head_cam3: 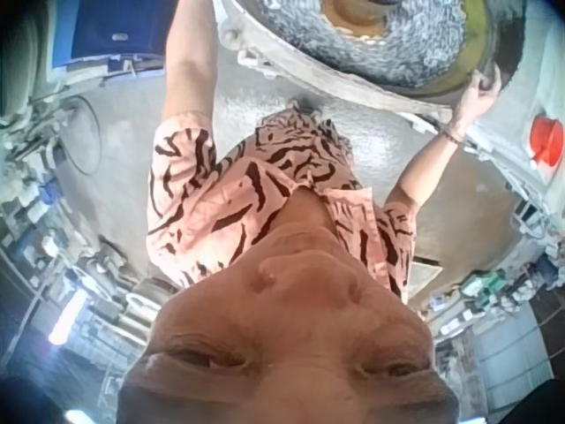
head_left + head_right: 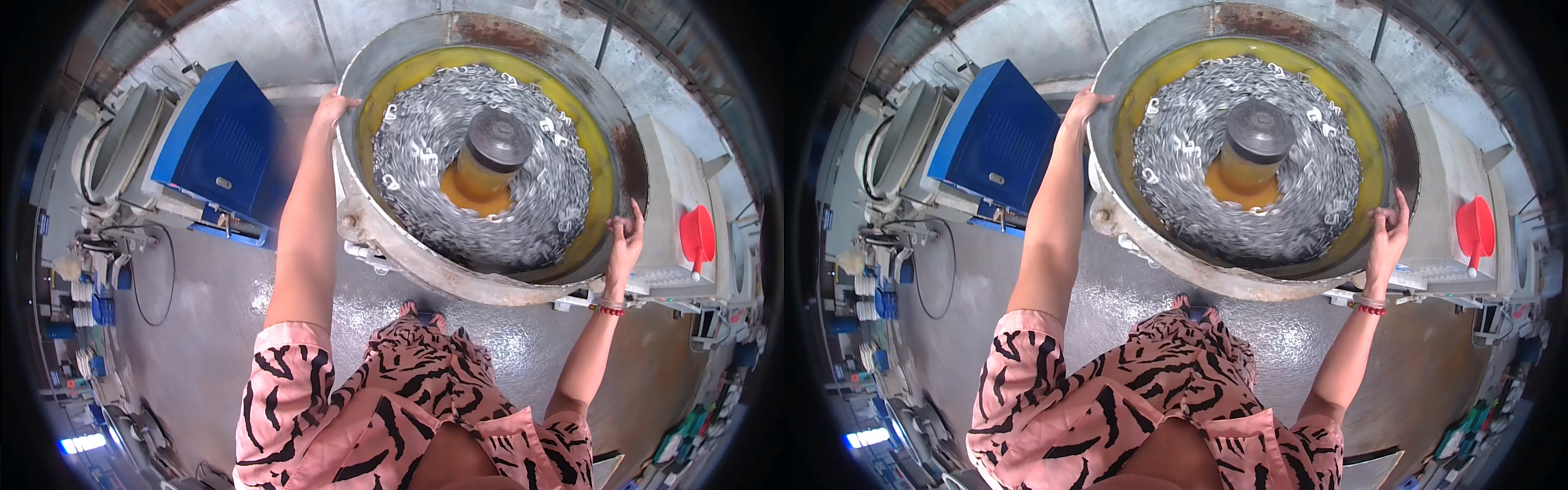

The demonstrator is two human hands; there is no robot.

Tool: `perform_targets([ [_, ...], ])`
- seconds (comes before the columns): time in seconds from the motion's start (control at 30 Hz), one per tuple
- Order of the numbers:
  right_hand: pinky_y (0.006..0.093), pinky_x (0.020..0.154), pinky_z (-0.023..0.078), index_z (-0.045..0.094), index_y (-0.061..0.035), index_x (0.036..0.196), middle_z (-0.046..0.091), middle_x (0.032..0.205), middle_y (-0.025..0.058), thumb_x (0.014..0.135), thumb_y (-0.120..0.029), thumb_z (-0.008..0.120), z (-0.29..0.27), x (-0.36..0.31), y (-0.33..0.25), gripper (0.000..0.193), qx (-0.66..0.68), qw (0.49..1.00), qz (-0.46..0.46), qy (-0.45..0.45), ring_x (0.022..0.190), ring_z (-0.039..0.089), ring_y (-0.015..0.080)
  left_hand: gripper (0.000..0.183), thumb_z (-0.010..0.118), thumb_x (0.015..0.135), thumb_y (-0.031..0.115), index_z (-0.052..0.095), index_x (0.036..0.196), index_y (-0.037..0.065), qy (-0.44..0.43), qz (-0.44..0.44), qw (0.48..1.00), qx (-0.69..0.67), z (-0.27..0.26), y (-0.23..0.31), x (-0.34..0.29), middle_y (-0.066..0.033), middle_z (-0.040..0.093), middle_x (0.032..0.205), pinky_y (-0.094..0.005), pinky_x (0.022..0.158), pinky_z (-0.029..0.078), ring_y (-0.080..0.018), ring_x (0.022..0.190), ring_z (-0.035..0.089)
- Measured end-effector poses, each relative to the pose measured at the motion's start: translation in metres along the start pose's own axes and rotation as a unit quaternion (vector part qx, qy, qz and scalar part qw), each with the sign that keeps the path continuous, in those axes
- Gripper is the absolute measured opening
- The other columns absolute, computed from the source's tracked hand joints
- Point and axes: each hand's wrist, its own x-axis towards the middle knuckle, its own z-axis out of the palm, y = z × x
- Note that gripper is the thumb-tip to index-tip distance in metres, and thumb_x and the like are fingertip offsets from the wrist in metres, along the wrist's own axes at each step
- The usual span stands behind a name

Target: The person adds liquid from a red scoop into a large industrial vibratory finishing machine containing metal parts and water.

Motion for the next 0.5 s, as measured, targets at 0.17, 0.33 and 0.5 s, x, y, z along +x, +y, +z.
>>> perform_targets([
  [0.17,0.0207,0.069,0.040,0.041,0.0008,0.120,0.051,0.063,0.0003,0.081,0.000,0.044,0.002,0.002,-0.004,0.039,0.011,1.000,0.021,-0.006,0.064,0.047,0.0061,0.040,0.057,0.067,-0.005,0.048,0.105,-0.001,0.014,-0.008,1.000,0.008,0.005,0.008,-0.007,-0.0142,0.059,0.090,-0.0370,0.067,0.047,-0.0249,0.075,0.058],
  [0.33,0.0198,0.068,0.040,0.043,0.0015,0.118,0.050,0.061,-0.0008,0.081,-0.001,0.045,0.000,0.007,0.004,0.037,0.031,0.999,0.021,-0.025,0.062,0.046,0.0052,0.040,0.058,0.066,-0.004,0.049,0.105,0.000,0.016,-0.012,1.000,-0.022,0.003,0.008,0.002,-0.0149,0.058,0.093,-0.0377,0.067,0.048,-0.0246,0.077,0.058],
  [0.5,0.0201,0.065,0.041,0.044,0.0008,0.118,0.051,0.061,-0.0010,0.081,0.000,0.047,0.005,0.009,0.002,0.037,0.041,0.997,0.013,-0.066,0.062,0.048,0.0052,0.039,0.061,0.064,0.018,0.059,0.099,0.002,0.044,0.045,0.942,0.331,-0.035,-0.013,0.025,-0.0143,0.060,0.097,-0.0354,0.074,0.045,-0.0263,0.081,0.057],
])
